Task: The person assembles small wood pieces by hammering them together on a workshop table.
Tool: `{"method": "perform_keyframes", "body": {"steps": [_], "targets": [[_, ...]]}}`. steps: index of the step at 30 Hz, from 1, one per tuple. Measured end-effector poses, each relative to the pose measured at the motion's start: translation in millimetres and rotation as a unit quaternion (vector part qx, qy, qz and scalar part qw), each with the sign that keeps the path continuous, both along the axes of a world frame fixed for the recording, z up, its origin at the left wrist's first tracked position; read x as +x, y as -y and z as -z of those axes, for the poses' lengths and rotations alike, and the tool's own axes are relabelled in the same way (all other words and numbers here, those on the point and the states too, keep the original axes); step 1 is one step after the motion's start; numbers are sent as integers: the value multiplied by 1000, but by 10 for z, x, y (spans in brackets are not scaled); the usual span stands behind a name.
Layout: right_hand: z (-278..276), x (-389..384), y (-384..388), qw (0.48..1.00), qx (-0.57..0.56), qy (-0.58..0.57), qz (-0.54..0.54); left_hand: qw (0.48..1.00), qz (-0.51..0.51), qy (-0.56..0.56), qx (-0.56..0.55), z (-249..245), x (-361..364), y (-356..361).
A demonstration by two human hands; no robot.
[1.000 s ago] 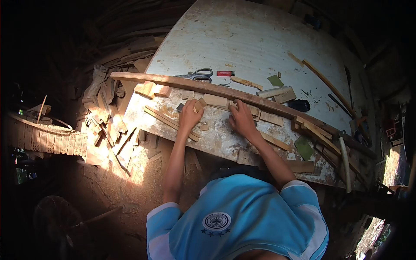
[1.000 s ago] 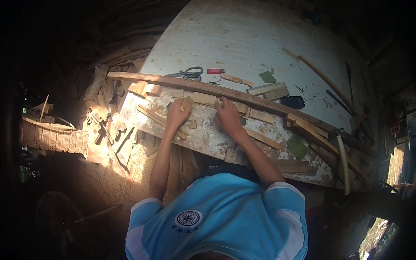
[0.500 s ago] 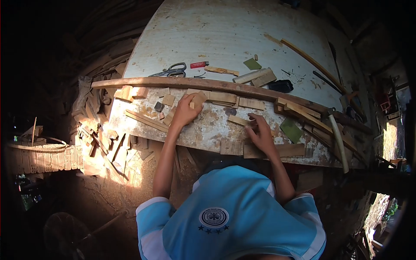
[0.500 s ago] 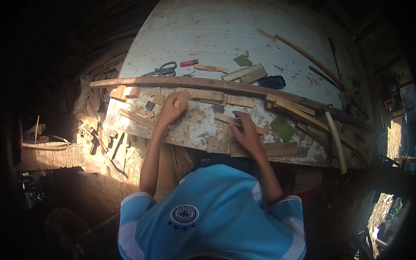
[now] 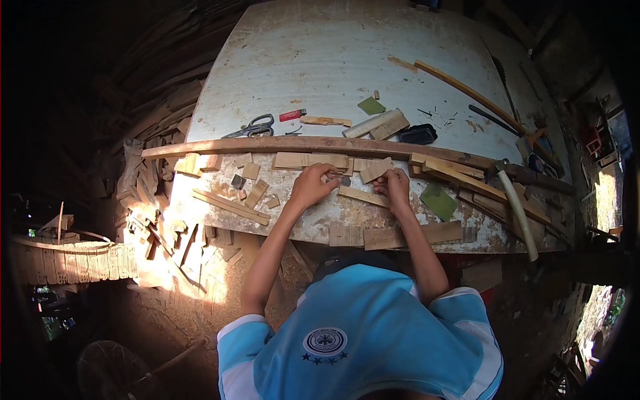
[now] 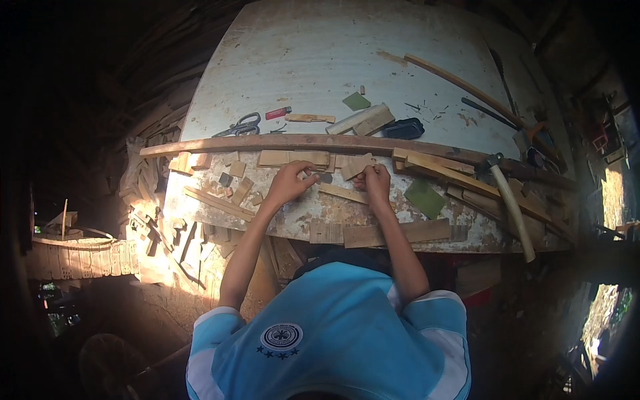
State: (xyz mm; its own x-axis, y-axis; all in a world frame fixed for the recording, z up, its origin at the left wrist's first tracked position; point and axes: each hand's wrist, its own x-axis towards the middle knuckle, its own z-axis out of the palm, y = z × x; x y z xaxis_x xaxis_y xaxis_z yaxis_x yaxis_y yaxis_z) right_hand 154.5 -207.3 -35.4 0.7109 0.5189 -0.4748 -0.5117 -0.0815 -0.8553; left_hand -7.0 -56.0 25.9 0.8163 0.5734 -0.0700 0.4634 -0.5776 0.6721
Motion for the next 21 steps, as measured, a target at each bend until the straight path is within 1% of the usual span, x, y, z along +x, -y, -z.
{"method": "perform_keyframes", "body": {"steps": [1, 2, 4, 5, 7, 8, 9, 10, 11, 12, 13, 14, 15, 16, 17, 18, 19, 20, 21], "targets": [[32, 38, -16, 999, 17, -48, 11, 1000, -3, -9, -18, -3, 7, 22], [101, 90, -22, 994, 33, -97, 23, 1000, -7, -25, -9, 6, 21, 29], [172, 127, -16, 981, 58, -178, 48, 999, -14, 3, 36, 38, 29, 40], [198, 141, -16, 979, 69, -188, 43, 998, -17, 19, 59, 52, 55, 34], [170, 135, -12, 973, 91, -209, 35, 998, -5, 13, 62, 112, 80, -46], [152, 126, -7, 976, 87, -197, 41, 998, 0, 9, 64, 138, 85, -75], [148, 141, 12, 992, 23, -122, -16, 998, 1, 3, 59, 139, 96, -75], [142, 160, 20, 995, -41, -45, -73, 998, 3, -4, 55, 137, 107, -78], [136, 173, 27, 985, -105, 32, -129, 999, 4, -11, 52, 134, 120, -81], [76, 119, 48, 973, -153, 116, -127, 998, 5, 7, 59, 185, 122, -87], [18, 93, 91, 952, -169, 223, -128, 998, 5, 25, 65, 276, 119, -102], [-38, 73, 125, 918, -183, 327, -128, 996, 4, 44, 73, 335, 124, -131], [-62, 56, 147, 874, -197, 427, -127, 997, -1, 67, 39, 337, 125, -165], [-22, 31, 143, 837, -187, 502, -111, 996, -7, 89, 2, 342, 116, -195], [-20, 15, 140, 830, -196, 509, -116, 993, -13, 111, -35, 364, 112, -215], [-54, -6, 124, 823, -204, 516, -121, 981, -32, 186, -34, 400, 144, -228], [-74, -14, 103, 816, -211, 523, -125, 976, -61, 176, -115, 422, 132, -256], [20, 4, 69, 826, -193, 518, -113, 963, -91, 165, -194, 434, 120, -296], [17, 20, 55, 824, -191, 521, -115, 943, -119, 154, -271, 374, 114, -319]]}}
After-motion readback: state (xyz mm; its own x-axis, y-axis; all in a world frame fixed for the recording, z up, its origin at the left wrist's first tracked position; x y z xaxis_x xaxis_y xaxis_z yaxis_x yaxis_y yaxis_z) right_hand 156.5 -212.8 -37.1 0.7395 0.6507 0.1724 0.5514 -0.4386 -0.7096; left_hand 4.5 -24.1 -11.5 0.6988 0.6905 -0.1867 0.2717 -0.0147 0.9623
